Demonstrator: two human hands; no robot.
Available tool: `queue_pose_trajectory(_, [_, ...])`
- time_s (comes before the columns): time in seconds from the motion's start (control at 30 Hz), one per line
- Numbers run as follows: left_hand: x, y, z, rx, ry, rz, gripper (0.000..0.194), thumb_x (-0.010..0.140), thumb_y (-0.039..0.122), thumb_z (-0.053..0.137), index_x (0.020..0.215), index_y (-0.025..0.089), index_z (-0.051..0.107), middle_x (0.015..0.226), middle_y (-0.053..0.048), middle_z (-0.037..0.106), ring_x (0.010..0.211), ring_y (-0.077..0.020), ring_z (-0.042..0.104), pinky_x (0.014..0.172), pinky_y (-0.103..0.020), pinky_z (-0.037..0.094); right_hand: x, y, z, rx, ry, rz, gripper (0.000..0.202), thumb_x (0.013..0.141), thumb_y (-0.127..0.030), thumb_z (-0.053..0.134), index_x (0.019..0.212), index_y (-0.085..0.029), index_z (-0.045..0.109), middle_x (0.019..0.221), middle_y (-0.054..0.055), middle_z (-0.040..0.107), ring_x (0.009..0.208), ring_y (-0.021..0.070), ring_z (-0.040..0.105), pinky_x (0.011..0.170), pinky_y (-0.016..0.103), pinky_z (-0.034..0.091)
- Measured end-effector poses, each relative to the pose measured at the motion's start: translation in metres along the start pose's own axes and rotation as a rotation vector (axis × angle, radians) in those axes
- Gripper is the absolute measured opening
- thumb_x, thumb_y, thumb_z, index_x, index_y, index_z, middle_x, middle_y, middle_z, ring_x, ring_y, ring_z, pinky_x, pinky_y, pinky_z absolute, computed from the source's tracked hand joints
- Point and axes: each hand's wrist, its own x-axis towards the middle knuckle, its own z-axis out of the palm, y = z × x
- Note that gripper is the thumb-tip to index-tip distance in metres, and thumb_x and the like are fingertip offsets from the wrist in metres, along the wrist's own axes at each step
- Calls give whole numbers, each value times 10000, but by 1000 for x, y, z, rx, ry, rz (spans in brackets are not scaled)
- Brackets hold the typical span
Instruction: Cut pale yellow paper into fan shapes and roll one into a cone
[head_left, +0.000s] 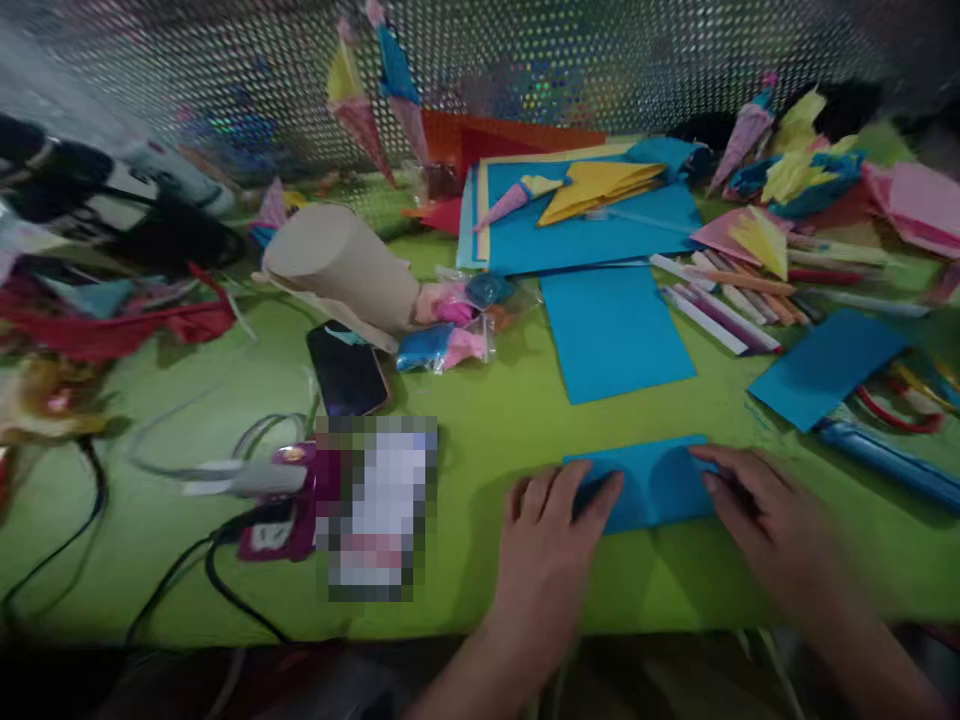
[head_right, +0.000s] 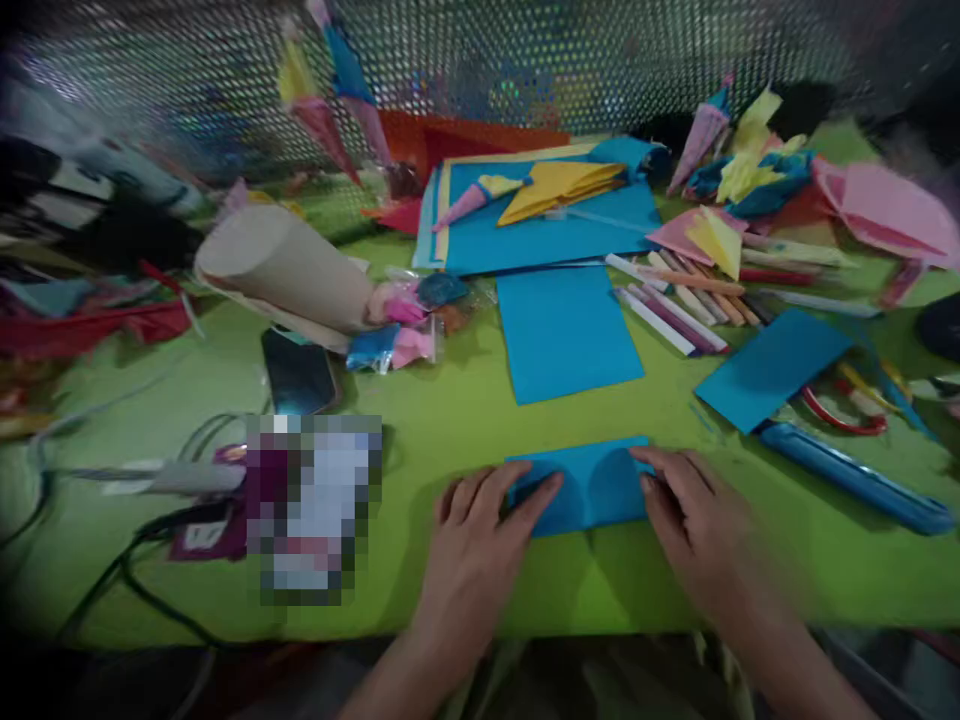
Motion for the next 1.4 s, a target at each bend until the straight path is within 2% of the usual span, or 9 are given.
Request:
queue_pose_trajectory(0.23, [0, -1, 5, -62, -6, 214, 433, 1002, 117, 471, 1415, 180, 588, 1485, -84, 581, 1367, -238, 503, 1111, -382, 474, 5, -4, 2, -34, 69, -76, 257, 1038, -350, 502, 1208, -236, 659, 1044, 78, 710, 868, 233, 687, 709, 352, 522])
queue_pose_trajectory(0.3, [2, -2, 4, -87, -51, 243, 484, 998, 105, 471, 1467, 206, 539, 1516, -86, 549, 1410, -250, 476, 1133, -397, 472, 6, -4, 3, -79, 81, -88, 261, 1041, -348, 484, 1190, -223, 659, 1001, 85, 694, 849, 243, 673, 707, 364, 512])
queue_pose_trajectory(0.4, [3, -3, 0, -106, -132, 244, 607, 991, 134, 531, 1546, 357, 429, 1581, -77, 467, 1459, -275, 439, 1115, -432, 495, 6, -4, 5, -139, 67, -101, 271, 1046, -347, 457, 1187, -211, 644, 1015, 100, 683, 862, 262, 664, 707, 382, 502])
queue_pose_trajectory(0.5, [1, -5, -3, -137, -172, 284, 585, 1009, 307, 576, 1548, 445, 396, 1646, -78, 357, 1526, -310, 344, 1169, -504, 433, 7, -4, 6, -160, 58, -108, 275, 1046, -345, 444, 1187, -203, 632, 1056, 112, 684, 880, 270, 665, 721, 395, 507])
queue_pose_trajectory(0.67, [-2, -8, -2, -180, -188, 324, 610, 981, 627, 495, 1549, 420, 412, 1703, -85, 235, 1569, -338, 236, 1229, -555, 325, 10, -1, 4, -170, 58, -101, 305, 1050, -378, 429, 1184, -215, 649, 1083, 118, 685, 928, 286, 681, 755, 416, 529])
queue_pose_trajectory(0.9, [-2, -7, -4, -196, -217, 326, 675, 952, 690, 490, 1554, 395, 415, 1716, -105, 196, 1576, -358, 208, 1236, -557, 301, -21, -11, -9, -244, 308, -242, 370, 1044, -328, 488, 1385, -224, 588, 1285, 162, 663, 1231, 361, 601, 999, 527, 463])
queue_pose_trajectory(1.1, [-5, -8, 1, -174, -201, 329, 645, 948, 673, 517, 1466, 290, 542, 1713, -140, 196, 1581, -357, 187, 1252, -531, 277, -63, -37, 22, -303, -46, -521, 617, 1043, -346, 483, 1622, -238, 300, 1614, 70, 482, 1457, 275, 442, 1170, 501, 318])
queue_pose_trajectory(1.23, [-6, -9, 4, -169, -185, 340, 675, 950, 712, 461, 1482, 302, 524, 1709, -136, 216, 1578, -358, 199, 1245, -543, 284, -71, -32, 39, -399, -51, -453, 678, 1054, -392, 454, 1659, -240, 188, 1678, 60, 369, 1507, 259, 389, 1214, 522, 224])
queue_pose_trajectory(1.4, [-7, -9, 2, -132, -172, 344, 648, 996, 647, 438, 1581, 378, 372, 1729, -97, 163, 1582, -338, 198, 1247, -537, 275, -75, -13, 29, -413, -13, -354, 685, 1054, -415, 439, 1666, -316, 147, 1653, 42, 414, 1467, 283, 458, 1201, 568, 233])
